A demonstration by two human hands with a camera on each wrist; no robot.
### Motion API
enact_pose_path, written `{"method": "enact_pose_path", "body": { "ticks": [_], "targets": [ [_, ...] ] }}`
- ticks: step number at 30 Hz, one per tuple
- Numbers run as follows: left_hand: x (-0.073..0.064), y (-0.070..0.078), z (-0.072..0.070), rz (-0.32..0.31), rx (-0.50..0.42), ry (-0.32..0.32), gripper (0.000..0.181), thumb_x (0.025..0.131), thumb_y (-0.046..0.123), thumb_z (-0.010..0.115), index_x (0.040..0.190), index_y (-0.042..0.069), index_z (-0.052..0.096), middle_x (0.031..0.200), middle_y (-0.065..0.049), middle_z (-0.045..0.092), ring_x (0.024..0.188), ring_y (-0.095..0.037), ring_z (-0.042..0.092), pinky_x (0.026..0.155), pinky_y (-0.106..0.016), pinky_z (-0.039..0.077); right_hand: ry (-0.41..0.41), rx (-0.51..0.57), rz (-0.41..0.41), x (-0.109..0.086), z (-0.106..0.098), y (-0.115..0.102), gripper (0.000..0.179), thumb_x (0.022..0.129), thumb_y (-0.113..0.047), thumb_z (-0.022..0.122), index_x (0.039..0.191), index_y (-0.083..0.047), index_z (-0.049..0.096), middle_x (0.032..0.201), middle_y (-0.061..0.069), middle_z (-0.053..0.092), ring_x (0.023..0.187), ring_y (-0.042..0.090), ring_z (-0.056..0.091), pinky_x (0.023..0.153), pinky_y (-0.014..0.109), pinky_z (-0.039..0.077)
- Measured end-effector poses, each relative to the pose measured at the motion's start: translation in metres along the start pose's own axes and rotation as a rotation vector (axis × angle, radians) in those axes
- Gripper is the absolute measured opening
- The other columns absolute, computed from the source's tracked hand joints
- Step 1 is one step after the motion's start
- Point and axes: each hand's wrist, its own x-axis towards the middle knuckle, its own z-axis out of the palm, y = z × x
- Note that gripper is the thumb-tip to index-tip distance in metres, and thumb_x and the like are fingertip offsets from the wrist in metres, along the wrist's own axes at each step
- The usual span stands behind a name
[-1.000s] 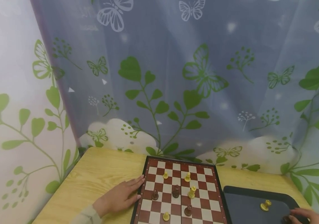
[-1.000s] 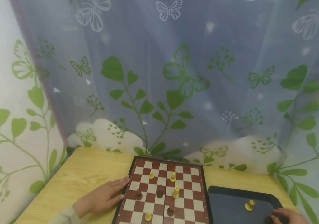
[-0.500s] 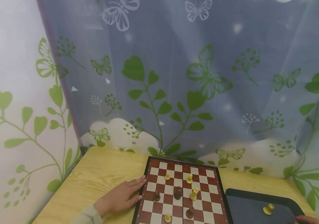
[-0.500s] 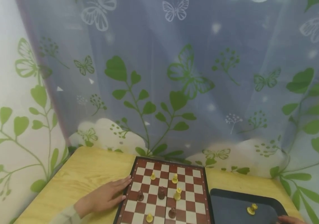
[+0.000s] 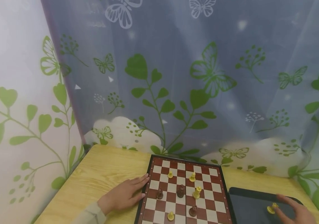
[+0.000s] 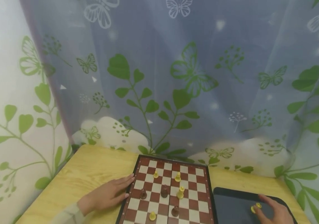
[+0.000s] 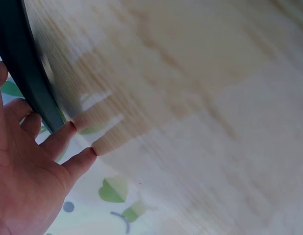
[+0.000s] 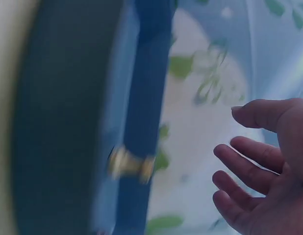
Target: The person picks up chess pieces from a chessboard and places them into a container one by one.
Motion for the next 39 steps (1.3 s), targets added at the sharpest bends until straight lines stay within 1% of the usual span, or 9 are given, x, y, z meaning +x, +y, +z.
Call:
{"method": "enact_pose_path", "body": {
  "ticks": [2,7,11,17,21,26,29,34,39],
  "targets": [
    [0.001,0.001,0.0,-0.006,-0.001,-0.012,0.062,0.11,0.046,0.038,0.159,0.008,0.035,0.166,-0.008,0.031,0.144,-0.032,0.044,0.111,-0.06,0.042,0.006,0.029,-0.047,0.001,-0.001,-0.025,0.062,0.098,-0.031,0.068,0.136,0.015,0.051,0.127,0.037,0.061,0.109,0.056,0.059,0.078,0.061,0.052],
    [0.001,0.003,0.0,-0.009,-0.001,-0.015,0.062,0.11,0.045,0.039,0.159,0.007,0.035,0.166,-0.009,0.031,0.144,-0.034,0.044,0.111,-0.06,0.041,-0.041,0.143,-0.13,0.002,0.003,-0.08,0.062,0.099,-0.029,0.069,0.144,0.007,0.049,0.134,0.032,0.059,0.121,0.057,0.052,0.088,0.065,0.05],
    [0.001,0.003,0.0,-0.005,-0.009,-0.012,0.062,0.11,0.044,0.039,0.159,0.007,0.035,0.166,-0.009,0.031,0.145,-0.034,0.043,0.112,-0.06,0.04,-0.05,0.214,-0.181,-0.003,0.014,-0.111,0.056,0.096,-0.023,0.073,0.143,0.001,0.054,0.135,0.026,0.06,0.125,0.053,0.051,0.096,0.063,0.049],
    [0.0,0.002,0.001,-0.01,-0.016,-0.022,0.062,0.109,0.046,0.038,0.159,0.009,0.035,0.166,-0.008,0.03,0.144,-0.035,0.044,0.11,-0.064,0.041,-0.126,0.282,-0.206,-0.01,0.028,-0.144,0.055,0.095,-0.018,0.072,0.145,-0.004,0.053,0.14,0.022,0.057,0.129,0.049,0.05,0.104,0.057,0.048],
    [0.0,0.002,0.001,-0.009,-0.02,-0.017,0.062,0.109,0.046,0.038,0.159,0.008,0.035,0.166,-0.008,0.031,0.144,-0.034,0.044,0.11,-0.064,0.041,-0.164,0.346,-0.226,-0.013,0.032,-0.158,0.053,0.096,-0.019,0.072,0.144,-0.007,0.054,0.142,0.019,0.057,0.131,0.046,0.051,0.106,0.055,0.047],
    [0.0,0.002,0.0,-0.018,-0.01,-0.026,0.062,0.109,0.046,0.038,0.159,0.008,0.035,0.166,-0.008,0.031,0.146,-0.033,0.042,0.112,-0.06,0.04,-0.237,0.419,-0.273,-0.019,0.038,-0.167,0.048,0.095,-0.022,0.072,0.138,-0.007,0.058,0.139,0.017,0.06,0.125,0.043,0.057,0.101,0.051,0.051],
    [0.0,0.003,-0.001,-0.02,-0.005,-0.029,0.062,0.109,0.046,0.039,0.159,0.008,0.036,0.166,-0.008,0.031,0.145,-0.033,0.043,0.112,-0.06,0.041,-0.334,0.467,-0.321,-0.02,0.045,-0.17,0.047,0.096,-0.026,0.07,0.137,-0.005,0.059,0.137,0.019,0.061,0.12,0.044,0.06,0.096,0.049,0.054],
    [0.0,0.003,0.0,-0.015,-0.008,-0.023,0.062,0.11,0.045,0.039,0.159,0.008,0.034,0.166,-0.008,0.03,0.145,-0.033,0.042,0.112,-0.06,0.04,-0.528,0.543,-0.333,-0.017,0.057,-0.174,0.052,0.098,-0.027,0.068,0.141,0.001,0.055,0.136,0.027,0.059,0.118,0.047,0.059,0.094,0.052,0.054],
    [0.0,0.003,0.002,-0.011,-0.003,-0.01,0.062,0.11,0.045,0.039,0.159,0.009,0.034,0.166,-0.008,0.031,0.145,-0.034,0.043,0.112,-0.06,0.041,-0.603,0.551,-0.369,-0.013,0.067,-0.175,0.05,0.098,-0.023,0.069,0.139,0.004,0.057,0.136,0.03,0.058,0.122,0.053,0.056,0.096,0.055,0.054]
  ]
}}
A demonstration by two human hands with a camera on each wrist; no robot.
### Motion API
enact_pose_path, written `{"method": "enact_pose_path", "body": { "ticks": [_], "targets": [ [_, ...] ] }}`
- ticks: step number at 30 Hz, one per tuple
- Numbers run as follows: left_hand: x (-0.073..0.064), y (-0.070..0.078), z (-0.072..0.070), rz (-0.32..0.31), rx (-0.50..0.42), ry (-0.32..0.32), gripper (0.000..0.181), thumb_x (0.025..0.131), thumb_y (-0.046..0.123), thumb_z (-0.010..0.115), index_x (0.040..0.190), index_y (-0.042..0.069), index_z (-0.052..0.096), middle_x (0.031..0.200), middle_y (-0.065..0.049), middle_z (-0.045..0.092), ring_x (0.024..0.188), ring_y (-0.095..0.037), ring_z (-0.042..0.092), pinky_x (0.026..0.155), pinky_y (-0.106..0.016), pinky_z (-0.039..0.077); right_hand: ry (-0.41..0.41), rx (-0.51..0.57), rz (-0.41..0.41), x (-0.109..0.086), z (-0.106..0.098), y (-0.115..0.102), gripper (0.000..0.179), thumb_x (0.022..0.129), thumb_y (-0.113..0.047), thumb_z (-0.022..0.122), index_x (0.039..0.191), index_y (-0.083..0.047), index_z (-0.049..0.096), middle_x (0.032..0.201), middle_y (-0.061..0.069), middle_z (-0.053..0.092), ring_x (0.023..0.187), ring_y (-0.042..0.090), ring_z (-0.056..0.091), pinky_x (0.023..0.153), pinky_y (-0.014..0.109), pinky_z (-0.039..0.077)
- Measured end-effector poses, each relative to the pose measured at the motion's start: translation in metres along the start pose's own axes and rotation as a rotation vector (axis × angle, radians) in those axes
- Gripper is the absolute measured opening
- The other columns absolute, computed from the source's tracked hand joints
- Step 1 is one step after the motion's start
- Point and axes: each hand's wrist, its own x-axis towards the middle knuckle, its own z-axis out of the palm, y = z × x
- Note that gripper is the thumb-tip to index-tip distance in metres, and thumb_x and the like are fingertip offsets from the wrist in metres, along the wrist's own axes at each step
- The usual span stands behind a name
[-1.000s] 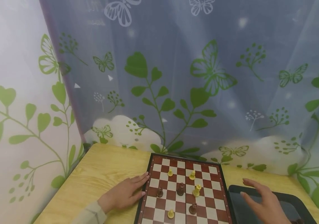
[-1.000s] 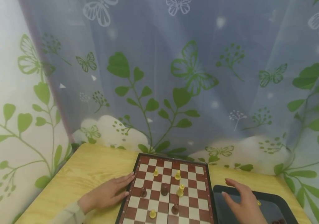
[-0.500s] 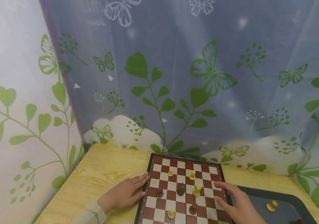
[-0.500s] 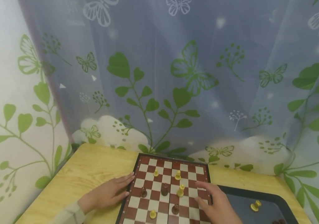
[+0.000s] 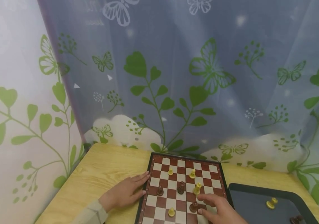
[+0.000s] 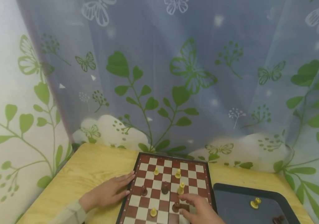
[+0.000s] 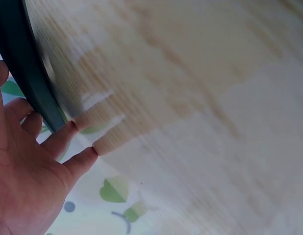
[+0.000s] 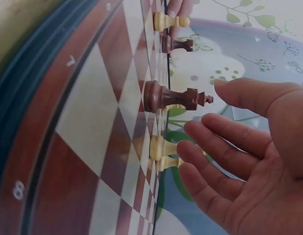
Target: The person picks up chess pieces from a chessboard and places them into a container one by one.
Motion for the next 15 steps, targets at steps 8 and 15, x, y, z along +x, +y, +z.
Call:
{"method": "enact_pose_path", "body": {
  "ticks": [8,15],
  "targets": [
    [0.001,-0.001,0.002,-0.009,-0.025,-0.023,0.063,0.11,0.047,0.038,0.16,0.01,0.033,0.167,-0.006,0.029,0.145,-0.032,0.042,0.112,-0.059,0.041,0.007,-0.126,-0.086,0.005,0.005,0.008,0.035,0.098,-0.022,0.068,0.13,-0.005,0.067,0.128,0.018,0.066,0.115,0.044,0.061,0.086,0.043,0.057],
    [0.002,-0.003,0.001,-0.008,-0.014,-0.014,0.063,0.11,0.047,0.037,0.16,0.01,0.032,0.167,-0.006,0.028,0.146,-0.031,0.042,0.112,-0.06,0.041,-0.018,-0.179,-0.098,0.019,0.002,0.023,0.038,0.098,-0.03,0.069,0.128,-0.006,0.068,0.124,0.014,0.069,0.112,0.033,0.065,0.088,0.047,0.057]
  ]
}}
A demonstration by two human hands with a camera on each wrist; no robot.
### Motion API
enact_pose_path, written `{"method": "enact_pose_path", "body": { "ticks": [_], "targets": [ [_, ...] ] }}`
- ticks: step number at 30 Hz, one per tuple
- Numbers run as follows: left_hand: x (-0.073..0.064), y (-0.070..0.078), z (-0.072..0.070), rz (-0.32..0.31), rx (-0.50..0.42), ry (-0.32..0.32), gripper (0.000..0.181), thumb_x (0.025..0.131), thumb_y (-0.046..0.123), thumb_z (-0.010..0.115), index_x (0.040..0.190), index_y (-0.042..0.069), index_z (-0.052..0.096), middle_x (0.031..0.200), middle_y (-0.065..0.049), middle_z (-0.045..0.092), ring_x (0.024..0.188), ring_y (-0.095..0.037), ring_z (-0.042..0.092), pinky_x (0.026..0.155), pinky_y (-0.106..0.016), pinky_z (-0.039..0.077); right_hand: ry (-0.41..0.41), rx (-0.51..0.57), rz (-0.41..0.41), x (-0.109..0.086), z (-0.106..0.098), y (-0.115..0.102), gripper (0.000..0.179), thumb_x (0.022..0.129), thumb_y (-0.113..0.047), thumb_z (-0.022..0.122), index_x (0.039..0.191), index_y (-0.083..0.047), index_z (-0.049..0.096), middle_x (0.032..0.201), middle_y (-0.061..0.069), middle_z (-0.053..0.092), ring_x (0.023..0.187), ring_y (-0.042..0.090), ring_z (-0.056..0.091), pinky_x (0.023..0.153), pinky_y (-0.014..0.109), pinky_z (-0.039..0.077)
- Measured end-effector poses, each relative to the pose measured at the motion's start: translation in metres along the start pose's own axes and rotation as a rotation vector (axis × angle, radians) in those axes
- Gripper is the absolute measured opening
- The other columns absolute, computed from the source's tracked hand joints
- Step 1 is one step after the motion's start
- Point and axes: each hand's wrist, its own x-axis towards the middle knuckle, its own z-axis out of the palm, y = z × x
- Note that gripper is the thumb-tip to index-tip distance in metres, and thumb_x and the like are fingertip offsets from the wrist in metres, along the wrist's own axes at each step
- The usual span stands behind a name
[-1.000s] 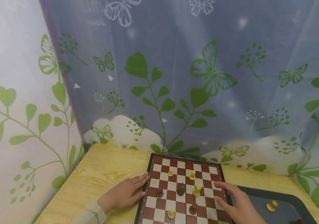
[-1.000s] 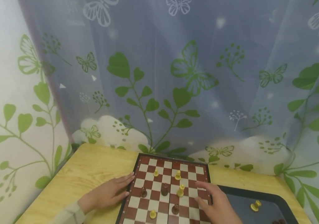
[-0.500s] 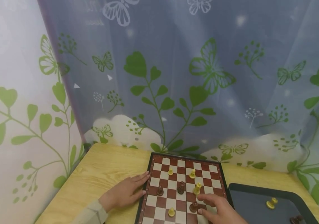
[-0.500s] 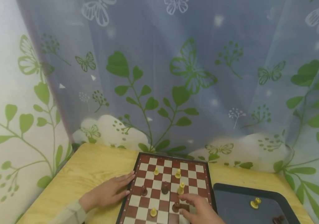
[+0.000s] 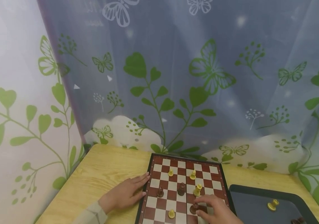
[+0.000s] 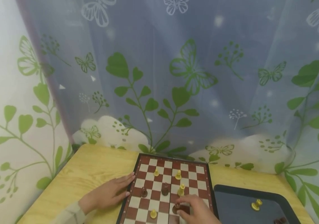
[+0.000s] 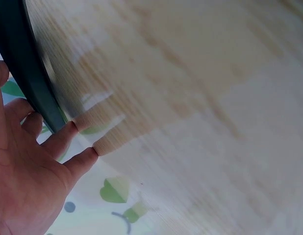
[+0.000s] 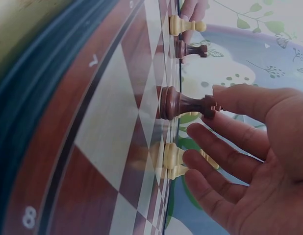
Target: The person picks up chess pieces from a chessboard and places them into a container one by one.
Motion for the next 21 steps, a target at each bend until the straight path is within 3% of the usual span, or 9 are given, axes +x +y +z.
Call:
{"method": "enact_pose_path", "body": {
  "ticks": [7,12,17,21],
  "targets": [
    [0.0,0.002,0.0,0.001,-0.004,-0.011,0.063,0.11,0.048,0.036,0.16,0.011,0.032,0.167,-0.006,0.029,0.146,-0.031,0.042,0.112,-0.059,0.041,-0.006,0.017,-0.029,0.001,-0.001,-0.008,0.029,0.097,-0.026,0.071,0.12,-0.008,0.073,0.118,0.013,0.07,0.106,0.029,0.065,0.084,0.038,0.057],
    [0.0,0.003,-0.002,-0.007,-0.006,-0.002,0.063,0.11,0.047,0.037,0.16,0.01,0.033,0.166,-0.006,0.029,0.146,-0.032,0.042,0.113,-0.06,0.039,0.019,-0.035,-0.071,0.012,0.003,0.024,0.029,0.096,-0.036,0.071,0.118,-0.019,0.075,0.115,0.0,0.072,0.103,0.013,0.065,0.079,0.033,0.058],
    [0.0,0.003,-0.003,-0.008,-0.002,-0.011,0.063,0.11,0.047,0.037,0.16,0.009,0.033,0.166,-0.008,0.029,0.146,-0.032,0.041,0.114,-0.058,0.039,0.026,-0.058,-0.041,0.018,0.007,0.04,0.032,0.094,-0.041,0.071,0.119,-0.022,0.076,0.12,0.002,0.07,0.112,0.026,0.064,0.084,0.042,0.058],
    [0.0,0.002,-0.002,-0.011,-0.006,-0.017,0.063,0.11,0.047,0.036,0.16,0.009,0.032,0.167,-0.007,0.028,0.146,-0.031,0.041,0.114,-0.058,0.04,0.033,-0.107,-0.035,0.012,0.001,0.015,0.034,0.095,-0.039,0.07,0.118,-0.015,0.077,0.121,0.01,0.069,0.111,0.035,0.062,0.086,0.048,0.057]
  ]
}}
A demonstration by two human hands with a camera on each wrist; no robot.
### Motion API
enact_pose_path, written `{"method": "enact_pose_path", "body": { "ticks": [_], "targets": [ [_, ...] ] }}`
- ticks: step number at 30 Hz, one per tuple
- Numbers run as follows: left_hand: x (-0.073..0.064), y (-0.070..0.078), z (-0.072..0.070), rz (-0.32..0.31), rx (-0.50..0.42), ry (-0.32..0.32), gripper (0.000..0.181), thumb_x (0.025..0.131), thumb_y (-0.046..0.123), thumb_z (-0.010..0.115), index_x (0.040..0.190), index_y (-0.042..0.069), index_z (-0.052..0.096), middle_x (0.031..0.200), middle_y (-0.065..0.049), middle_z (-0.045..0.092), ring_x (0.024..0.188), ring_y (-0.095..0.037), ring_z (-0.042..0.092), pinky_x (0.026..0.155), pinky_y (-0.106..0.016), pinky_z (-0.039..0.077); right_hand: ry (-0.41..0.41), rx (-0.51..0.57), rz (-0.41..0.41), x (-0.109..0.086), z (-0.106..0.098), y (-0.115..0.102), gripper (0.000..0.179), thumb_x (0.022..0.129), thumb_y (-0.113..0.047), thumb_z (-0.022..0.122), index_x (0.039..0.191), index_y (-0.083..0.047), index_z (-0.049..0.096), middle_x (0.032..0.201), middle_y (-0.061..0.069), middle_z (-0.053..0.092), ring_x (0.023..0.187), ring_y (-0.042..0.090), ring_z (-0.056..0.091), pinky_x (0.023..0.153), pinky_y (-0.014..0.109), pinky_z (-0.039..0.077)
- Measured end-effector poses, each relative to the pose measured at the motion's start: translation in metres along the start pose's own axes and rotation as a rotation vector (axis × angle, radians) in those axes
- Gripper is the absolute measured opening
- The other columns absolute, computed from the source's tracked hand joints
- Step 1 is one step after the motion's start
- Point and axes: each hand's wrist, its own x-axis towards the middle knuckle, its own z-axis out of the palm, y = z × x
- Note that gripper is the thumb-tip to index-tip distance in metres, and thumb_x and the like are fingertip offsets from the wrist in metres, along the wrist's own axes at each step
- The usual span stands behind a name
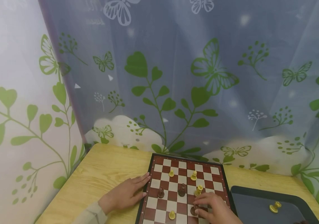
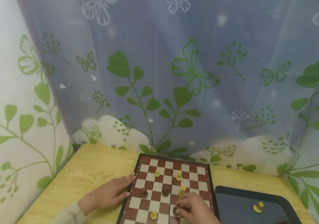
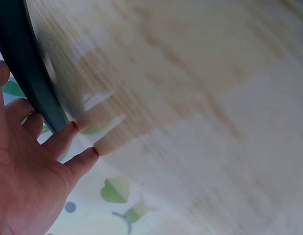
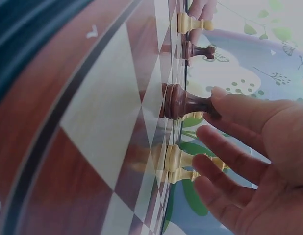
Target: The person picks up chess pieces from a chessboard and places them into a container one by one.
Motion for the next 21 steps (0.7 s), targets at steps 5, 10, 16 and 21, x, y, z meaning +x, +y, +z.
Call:
{"method": "enact_pose_path", "body": {
  "ticks": [5,10,16,21],
  "targets": [
    [0.001,0.0,0.001,0.001,-0.006,0.006,0.063,0.11,0.047,0.037,0.16,0.01,0.033,0.166,-0.006,0.029,0.146,-0.032,0.042,0.112,-0.06,0.04,0.14,-0.041,-0.052,-0.014,-0.012,-0.035,0.032,0.095,-0.038,0.07,0.114,-0.013,0.078,0.117,0.006,0.069,0.108,0.031,0.063,0.084,0.041,0.058],
    [0.001,0.0,0.003,0.005,0.001,-0.004,0.063,0.109,0.048,0.036,0.16,0.01,0.032,0.167,-0.006,0.028,0.145,-0.033,0.042,0.112,-0.061,0.04,0.331,-0.098,-0.029,-0.031,-0.016,-0.046,0.023,0.092,-0.035,0.075,0.107,-0.018,0.079,0.115,0.002,0.07,0.105,0.024,0.065,0.083,0.038,0.058],
    [0.0,0.002,0.001,0.011,-0.002,0.0,0.062,0.11,0.046,0.037,0.16,0.009,0.033,0.166,-0.007,0.029,0.145,-0.033,0.043,0.111,-0.061,0.041,0.502,-0.198,0.029,-0.047,-0.016,-0.04,0.018,0.086,-0.027,0.081,0.102,-0.02,0.08,0.111,-0.002,0.07,0.103,0.022,0.064,0.087,0.037,0.057],
    [-0.001,0.002,-0.001,0.006,-0.008,-0.001,0.063,0.11,0.046,0.037,0.16,0.009,0.032,0.167,-0.007,0.028,0.145,-0.033,0.042,0.111,-0.062,0.04,0.562,-0.2,0.14,-0.061,-0.019,-0.032,0.02,0.085,-0.023,0.082,0.104,-0.019,0.079,0.112,-0.003,0.07,0.107,0.028,0.062,0.092,0.046,0.055]
  ]
}}
